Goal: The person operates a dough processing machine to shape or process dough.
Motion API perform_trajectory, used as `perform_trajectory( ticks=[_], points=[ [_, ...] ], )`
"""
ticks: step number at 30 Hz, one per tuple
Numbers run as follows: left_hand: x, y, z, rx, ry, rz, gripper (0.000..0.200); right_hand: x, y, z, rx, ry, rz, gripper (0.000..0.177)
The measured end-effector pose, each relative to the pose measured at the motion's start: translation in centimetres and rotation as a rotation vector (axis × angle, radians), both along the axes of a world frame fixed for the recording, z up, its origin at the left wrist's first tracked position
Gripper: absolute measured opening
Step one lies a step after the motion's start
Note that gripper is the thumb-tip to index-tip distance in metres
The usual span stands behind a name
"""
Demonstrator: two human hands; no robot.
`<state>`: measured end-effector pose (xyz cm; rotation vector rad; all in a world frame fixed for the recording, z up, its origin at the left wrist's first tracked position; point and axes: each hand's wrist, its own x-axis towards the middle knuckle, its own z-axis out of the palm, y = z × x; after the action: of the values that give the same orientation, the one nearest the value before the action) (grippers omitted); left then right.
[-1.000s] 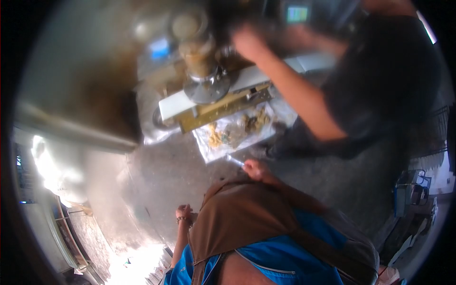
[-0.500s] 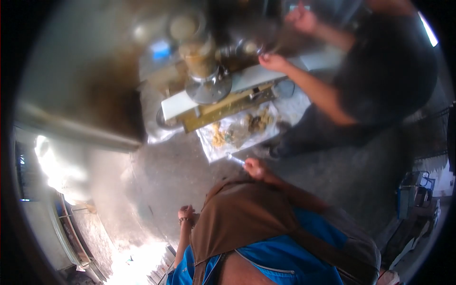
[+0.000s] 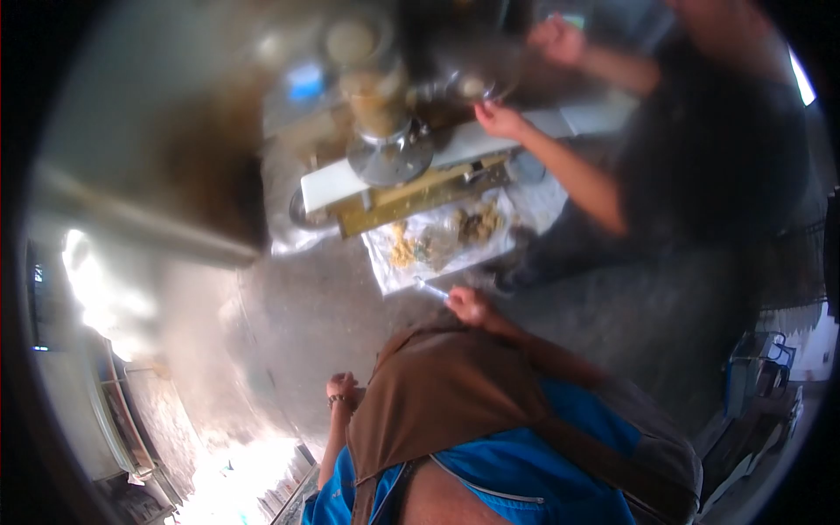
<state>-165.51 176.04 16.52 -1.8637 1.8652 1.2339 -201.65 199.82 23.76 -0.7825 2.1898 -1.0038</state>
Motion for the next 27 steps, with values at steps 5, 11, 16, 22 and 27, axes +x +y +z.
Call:
perform_trajectory(
  ticks=[5,11,16,22,27],
  points=[
    [1.1,-0.1,-1.7,-0.028,-0.022,-0.05,0.039,0.0,-0.2,0.1,0.033,-0.023,0.015,0.026],
    [1.7,0.6,-2.3,0.001,-0.006,0.057,0.039,0.1,-0.2,0.0,0.045,-0.035,0.018,0.026],
    [1.5,0.7,-2.2,0.007,0.013,0.084,0.037,0.0,-0.4,0.9,0.059,-0.037,0.023,0.026],
    [1.3,0.8,-2.5,0.026,0.034,0.099,0.036,0.0,-0.4,0.8,0.067,-0.043,0.016,0.026],
    [1.1,1.0,-2.9,0.017,0.064,0.087,0.035,-0.2,-0.3,0.4,0.085,-0.004,0.024,0.026]
  ],
)
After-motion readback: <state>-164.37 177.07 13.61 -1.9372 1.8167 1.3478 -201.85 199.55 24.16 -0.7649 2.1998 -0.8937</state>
